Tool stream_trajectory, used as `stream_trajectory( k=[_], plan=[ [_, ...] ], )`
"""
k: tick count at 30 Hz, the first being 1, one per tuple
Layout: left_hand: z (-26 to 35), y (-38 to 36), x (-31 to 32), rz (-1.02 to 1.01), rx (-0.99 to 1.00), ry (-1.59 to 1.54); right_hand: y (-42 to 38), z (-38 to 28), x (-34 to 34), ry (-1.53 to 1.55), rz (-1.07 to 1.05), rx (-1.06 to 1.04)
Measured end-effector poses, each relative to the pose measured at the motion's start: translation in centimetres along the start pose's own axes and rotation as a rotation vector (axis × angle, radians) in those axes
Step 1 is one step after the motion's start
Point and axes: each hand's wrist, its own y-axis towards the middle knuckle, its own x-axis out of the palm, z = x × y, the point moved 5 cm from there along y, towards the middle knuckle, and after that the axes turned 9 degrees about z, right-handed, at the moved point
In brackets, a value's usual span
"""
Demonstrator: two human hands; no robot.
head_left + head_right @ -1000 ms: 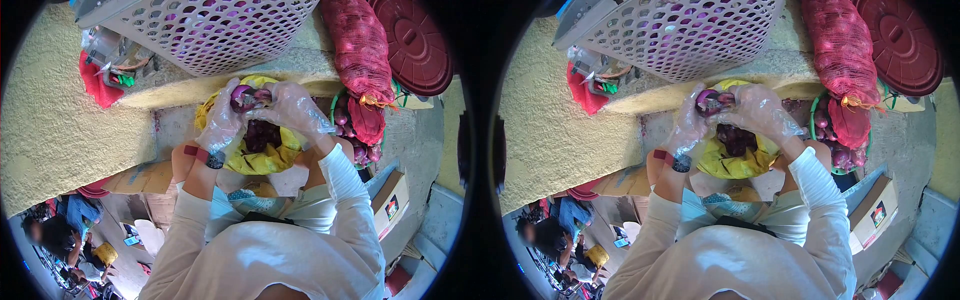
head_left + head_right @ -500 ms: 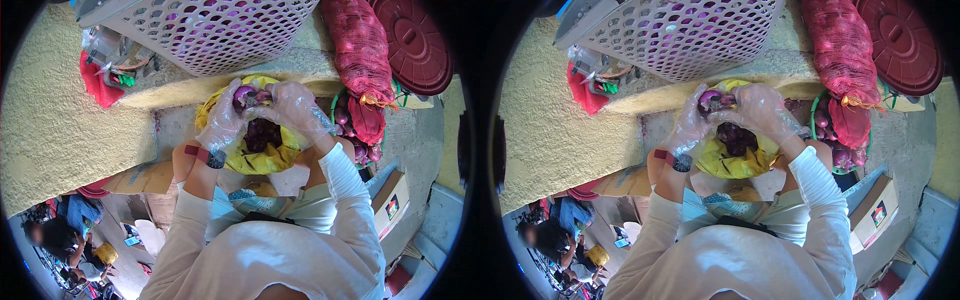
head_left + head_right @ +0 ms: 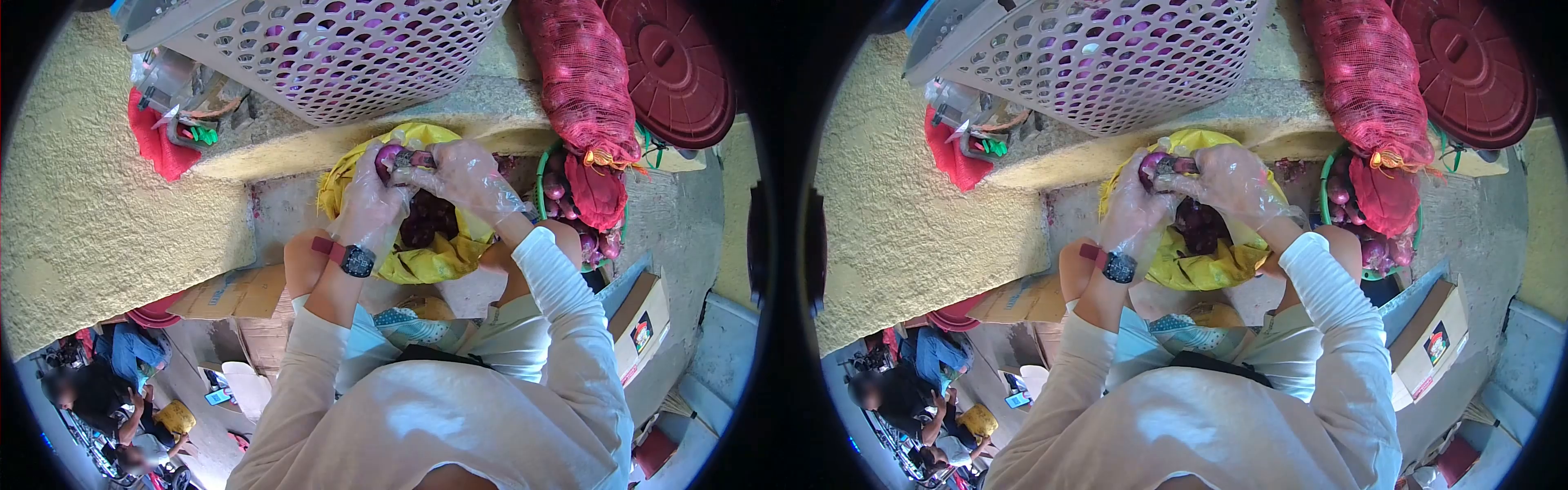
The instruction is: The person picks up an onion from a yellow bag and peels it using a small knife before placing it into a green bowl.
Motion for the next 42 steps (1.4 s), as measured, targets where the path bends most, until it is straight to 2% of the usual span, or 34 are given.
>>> stream_trajectory(
  k=[2, 4, 7, 9, 11, 14, 16, 18, 22, 24, 27, 30, 34, 36, 37, 39, 40, 42],
  plan=[
    [-0.2, 0.5, -0.5, 0.040, 0.024, -0.030, 0.0, -0.4, -0.1, 0.010, -0.005, 0.015],
    [-0.5, 0.9, -0.7, 0.079, 0.051, -0.061, -0.1, -0.6, 0.0, 0.052, -0.075, 0.116],
    [-0.6, 0.7, -0.4, 0.083, 0.058, -0.117, 0.4, 0.0, -0.2, 0.071, -0.096, 0.084],
    [0.0, -0.8, 1.5, -0.078, 0.042, 0.001, 0.8, 0.7, -0.6, 0.064, -0.104, 0.085],
    [0.7, -1.6, 2.7, -0.103, 0.026, 0.046, 0.9, 0.4, -1.5, 0.055, -0.116, 0.084],
    [0.8, -1.3, 2.2, -0.135, -0.010, 0.111, 0.6, -0.4, -2.1, 0.202, -0.164, 0.083],
    [0.5, -1.2, 2.2, -0.140, -0.034, 0.135, 0.3, -0.9, -2.0, 0.006, 0.044, -0.093],
    [0.4, -1.3, 2.2, 0.042, 0.022, 0.088, 0.3, -0.9, -1.6, -0.026, 0.019, -0.068],
    [-0.3, -0.2, 1.2, -0.015, 0.008, -0.009, 0.4, -1.2, -1.0, -0.136, -0.003, -0.023],
    [-0.2, 0.2, 0.6, 0.131, 0.167, -0.101, 0.4, -1.1, -0.6, -0.079, -0.023, -0.014],
    [-0.4, -0.1, 0.7, 0.016, 0.237, -0.137, 0.2, -1.1, 0.0, 0.015, -0.045, 0.002],
    [-0.7, -0.8, 1.0, 0.068, 0.255, -0.143, 0.0, -0.8, 1.1, 0.068, -0.049, 0.026],
    [-0.7, -0.1, 0.2, 0.022, 0.275, -0.102, 0.5, -0.5, -0.1, 0.056, -0.121, 0.010],
    [0.0, 0.3, 0.4, -0.058, 0.547, 0.334, 0.8, -0.1, -1.1, 0.046, -0.102, -0.003],
    [0.9, -0.3, 1.0, -0.061, 0.545, 0.337, 0.9, 0.1, -1.5, 0.039, -0.086, -0.019],
    [1.3, -2.1, 3.3, -0.270, 0.102, 0.227, 0.9, 0.4, -1.8, 0.041, -0.094, -0.035],
    [1.2, -1.8, 3.4, -0.270, 0.102, 0.229, 0.9, 0.2, -1.9, 0.043, -0.105, -0.053],
    [0.5, -0.9, 2.5, -0.058, -0.010, 0.107, 0.6, -0.6, -2.1, 0.020, -0.066, -0.073]
  ],
)
